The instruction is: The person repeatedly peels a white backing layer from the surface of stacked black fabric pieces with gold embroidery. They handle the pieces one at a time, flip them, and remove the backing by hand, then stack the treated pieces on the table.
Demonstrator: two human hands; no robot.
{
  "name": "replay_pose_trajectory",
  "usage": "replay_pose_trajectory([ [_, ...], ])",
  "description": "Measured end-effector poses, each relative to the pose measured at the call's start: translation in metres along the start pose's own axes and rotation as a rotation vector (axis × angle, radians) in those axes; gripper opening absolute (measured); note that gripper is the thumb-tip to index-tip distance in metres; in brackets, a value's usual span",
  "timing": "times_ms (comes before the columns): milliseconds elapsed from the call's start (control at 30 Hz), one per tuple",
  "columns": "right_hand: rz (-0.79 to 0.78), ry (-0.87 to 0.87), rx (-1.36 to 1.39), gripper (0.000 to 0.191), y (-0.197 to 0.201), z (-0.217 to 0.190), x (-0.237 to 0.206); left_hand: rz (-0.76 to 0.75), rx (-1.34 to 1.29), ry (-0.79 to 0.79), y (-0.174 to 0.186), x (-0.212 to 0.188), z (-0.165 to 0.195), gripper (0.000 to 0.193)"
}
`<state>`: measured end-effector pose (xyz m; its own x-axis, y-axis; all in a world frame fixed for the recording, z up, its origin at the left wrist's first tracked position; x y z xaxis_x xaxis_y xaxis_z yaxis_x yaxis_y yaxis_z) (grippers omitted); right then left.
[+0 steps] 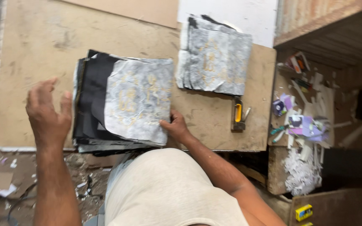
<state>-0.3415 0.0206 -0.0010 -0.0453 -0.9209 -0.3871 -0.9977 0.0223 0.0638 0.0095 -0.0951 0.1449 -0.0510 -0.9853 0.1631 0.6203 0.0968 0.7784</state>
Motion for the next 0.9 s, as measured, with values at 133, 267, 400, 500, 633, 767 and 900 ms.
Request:
replay_pose_trajectory([
  [133, -0.018, 0.094, 0.056, 0.030, 0.000, -0.006, -0.003, -0.158, 0.033, -0.429, -0.038, -0.022, 0.080, 0.047],
  [267, -0.034, 0.088, 0.137, 0.034, 0.005, -0.016, -0.009, -0.412, 0.131, -0.370, -0.107, -0.043, 0.103, 0.068],
  [400, -0.055, 0.030, -0.063, 0.029, 0.021, -0.028, -0.017, -0.419, 0.393, -0.176, -0.138, -0.066, 0.070, 0.083],
  [500, 0.047, -0.039, -0.248, 0.039, 0.044, -0.037, -0.022, -0.370, 0.282, -0.073, -0.144, -0.087, 0.052, 0.085],
  [633, 0.432, 0.034, -0.277, 0.031, 0.115, -0.050, -0.002, -0.250, 0.237, -0.064, -0.153, -0.102, 0.053, 0.088],
  [767, 0.920, 0.184, -0.778, 0.051, 0.225, -0.060, 0.027, -0.185, 0.306, -0.075, -0.160, -0.103, 0.057, 0.090],
  [900, 1.023, 0.015, -0.823, 0.070, 0.306, -0.067, 0.055, -0.125, 0.299, -0.081, -0.162, -0.102, 0.050, 0.089],
])
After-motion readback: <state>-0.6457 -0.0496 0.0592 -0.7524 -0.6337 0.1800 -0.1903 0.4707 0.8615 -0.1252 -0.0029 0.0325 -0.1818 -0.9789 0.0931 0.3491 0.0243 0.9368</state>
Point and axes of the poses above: each hand's wrist, its own x-axis towards the middle knuckle, its own y-axis out of the back of the hand, z = x × y, the point moved 2 cm from there along x, towards the middle knuckle
